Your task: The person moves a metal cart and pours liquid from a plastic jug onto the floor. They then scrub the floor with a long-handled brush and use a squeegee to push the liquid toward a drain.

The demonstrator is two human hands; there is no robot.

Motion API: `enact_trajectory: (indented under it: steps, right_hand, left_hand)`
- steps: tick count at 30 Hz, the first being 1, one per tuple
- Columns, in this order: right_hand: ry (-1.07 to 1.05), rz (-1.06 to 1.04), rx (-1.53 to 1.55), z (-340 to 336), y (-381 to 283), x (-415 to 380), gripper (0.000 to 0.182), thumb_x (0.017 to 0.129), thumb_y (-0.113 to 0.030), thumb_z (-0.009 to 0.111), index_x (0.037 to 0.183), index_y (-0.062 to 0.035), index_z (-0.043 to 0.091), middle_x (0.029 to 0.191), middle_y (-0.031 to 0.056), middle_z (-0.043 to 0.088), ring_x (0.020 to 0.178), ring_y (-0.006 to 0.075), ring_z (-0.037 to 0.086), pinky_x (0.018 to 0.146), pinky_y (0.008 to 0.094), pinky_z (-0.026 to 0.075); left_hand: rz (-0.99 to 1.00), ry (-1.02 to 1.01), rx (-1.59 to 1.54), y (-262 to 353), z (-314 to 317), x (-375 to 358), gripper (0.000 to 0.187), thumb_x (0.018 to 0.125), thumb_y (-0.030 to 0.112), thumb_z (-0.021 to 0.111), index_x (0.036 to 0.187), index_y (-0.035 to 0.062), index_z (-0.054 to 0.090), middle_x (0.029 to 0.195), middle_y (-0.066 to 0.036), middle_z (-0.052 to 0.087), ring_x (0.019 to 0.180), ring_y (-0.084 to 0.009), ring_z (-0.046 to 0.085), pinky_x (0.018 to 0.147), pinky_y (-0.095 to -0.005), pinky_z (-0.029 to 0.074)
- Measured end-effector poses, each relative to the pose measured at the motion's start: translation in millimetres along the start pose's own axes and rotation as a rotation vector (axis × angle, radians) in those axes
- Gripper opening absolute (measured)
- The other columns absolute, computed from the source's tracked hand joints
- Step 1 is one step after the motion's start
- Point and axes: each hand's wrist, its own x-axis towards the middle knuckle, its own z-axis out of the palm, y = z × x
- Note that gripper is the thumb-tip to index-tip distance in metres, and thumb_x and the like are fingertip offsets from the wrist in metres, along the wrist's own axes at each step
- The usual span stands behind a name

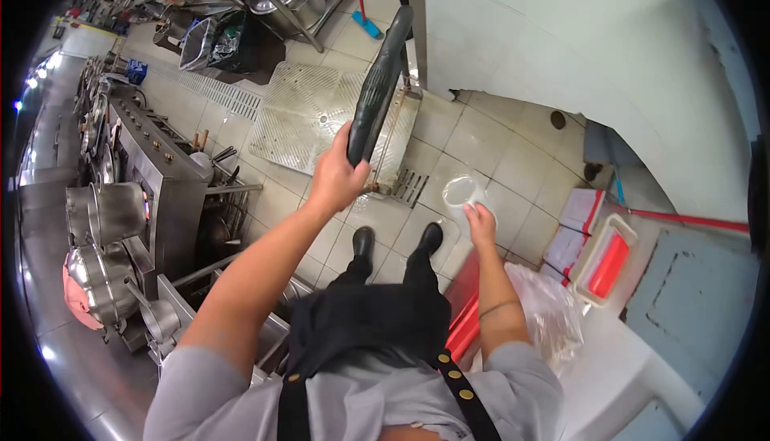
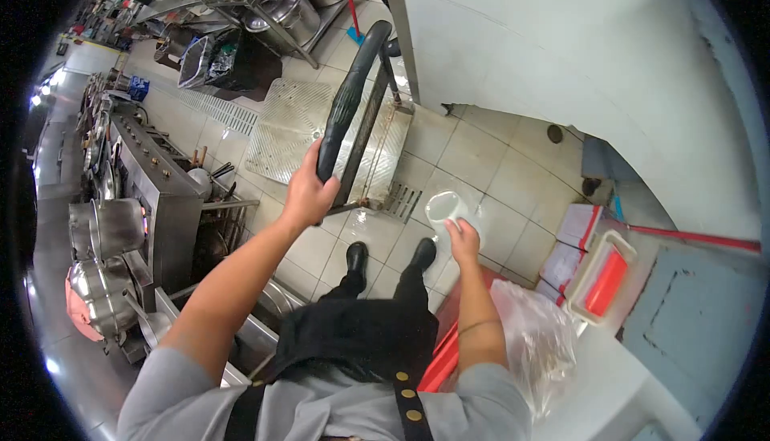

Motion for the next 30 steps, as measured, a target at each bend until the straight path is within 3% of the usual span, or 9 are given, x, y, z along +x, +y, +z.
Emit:
enact_trajectory:
  steps: [2, 4, 5, 7, 11, 14, 20, 28, 30]
  right_hand:
    - [-0.167, 0.031, -0.476, 38.6, -7.5, 50.3, 0.053, 0.095, -0.054, 0.064, 0.092, -0.0017, 0.067, 0.090, 0.0222, 0.071, 0.088, 0.0377, 0.070, 0.077, 0.0463, 0.051]
    - [-0.222, -0.019, -0.470, 73.5, 15.3, 94.4, 0.057, 0.094, -0.060, 0.061, 0.090, -0.0031, 0.066, 0.089, 0.0235, 0.069, 0.086, 0.0418, 0.067, 0.077, 0.0494, 0.050]
    - [-0.249, -0.077, -0.471, 91.5, 27.0, 113.2, 0.061, 0.094, -0.065, 0.058, 0.089, -0.0045, 0.064, 0.087, 0.0248, 0.066, 0.085, 0.0459, 0.064, 0.076, 0.0525, 0.048]
    - [-0.316, -0.052, -0.504, 127.3, 41.8, 146.0, 0.060, 0.094, -0.064, 0.057, 0.094, -0.0048, 0.068, 0.095, 0.0244, 0.069, 0.094, 0.0456, 0.065, 0.083, 0.0521, 0.050]
    - [-0.447, 0.019, -0.612, 176.3, 50.9, 177.8, 0.062, 0.094, -0.064, 0.055, 0.102, -0.0047, 0.072, 0.105, 0.0238, 0.072, 0.104, 0.0447, 0.066, 0.092, 0.0519, 0.051]
    - [-0.536, -0.017, -0.587, 183.2, 75.6, 184.0, 0.063, 0.094, -0.065, 0.056, 0.102, -0.0043, 0.072, 0.105, 0.0235, 0.072, 0.103, 0.0441, 0.067, 0.092, 0.0516, 0.051]
    - [-0.564, -0.001, -0.558, 180.9, 105.0, 179.8, 0.064, 0.094, -0.066, 0.055, 0.109, -0.0063, 0.073, 0.110, 0.0230, 0.072, 0.107, 0.0426, 0.066, 0.092, 0.0498, 0.052]
    - [-0.662, 0.124, -0.771, 214.6, 112.4, 158.1, 0.063, 0.095, -0.064, 0.054, 0.118, -0.0080, 0.072, 0.116, 0.0192, 0.072, 0.112, 0.0382, 0.066, 0.096, 0.0483, 0.052]
    - [-0.700, 0.139, -0.813, 218.8, 118.7, 153.4, 0.063, 0.096, -0.064, 0.053, 0.120, -0.0084, 0.071, 0.117, 0.0185, 0.072, 0.113, 0.0374, 0.066, 0.096, 0.0483, 0.052]
  left_hand:
    - [-0.013, 0.009, 0.007, 0.3, -0.6, 0.8, 0.073, 0.082, 0.014, 0.063, 0.150, 0.0059, 0.039, 0.098, -0.029, 0.069, 0.089, -0.0501, 0.067, 0.082, -0.0521, 0.053]
    - [-0.036, 0.017, 0.010, 1.1, -3.3, -0.6, 0.073, 0.082, 0.013, 0.063, 0.150, 0.0057, 0.039, 0.096, -0.029, 0.069, 0.088, -0.0497, 0.067, 0.081, -0.0512, 0.054]
    - [-0.073, 0.010, 0.006, 3.2, -4.4, -1.0, 0.071, 0.082, 0.011, 0.061, 0.149, 0.0045, 0.041, 0.088, -0.023, 0.064, 0.078, -0.0389, 0.064, 0.075, -0.0444, 0.052]
    - [-0.133, -0.001, -0.007, 6.1, -5.2, -0.3, 0.069, 0.082, 0.008, 0.060, 0.148, 0.0014, 0.042, 0.076, -0.012, 0.057, 0.066, -0.0207, 0.057, 0.067, -0.0345, 0.050]
    - [-0.146, -0.009, -0.012, 7.2, -5.4, -0.9, 0.071, 0.081, 0.005, 0.062, 0.148, -0.0012, 0.041, 0.079, -0.006, 0.056, 0.069, -0.0149, 0.054, 0.068, -0.0304, 0.048]
    - [-0.124, -0.020, 0.002, 3.4, -6.7, -3.6, 0.071, 0.082, 0.004, 0.062, 0.149, 0.0023, 0.041, 0.086, -0.013, 0.066, 0.066, -0.0244, 0.064, 0.069, -0.0339, 0.053]
    - [-0.032, 0.026, -0.013, -8.9, -2.0, -4.4, 0.074, 0.078, 0.000, 0.064, 0.149, -0.0023, 0.041, 0.085, -0.008, 0.065, 0.067, -0.0147, 0.061, 0.067, -0.0293, 0.051]
    - [-0.129, 0.021, -0.048, -13.3, -4.0, -11.0, 0.075, 0.077, 0.000, 0.063, 0.147, -0.0109, 0.039, 0.120, -0.018, 0.063, 0.104, -0.0221, 0.063, 0.096, -0.0329, 0.048]
    - [-0.129, 0.007, -0.036, -14.7, -5.0, -13.6, 0.075, 0.077, 0.000, 0.063, 0.148, -0.0119, 0.038, 0.120, -0.018, 0.063, 0.102, -0.0222, 0.063, 0.095, -0.0328, 0.048]
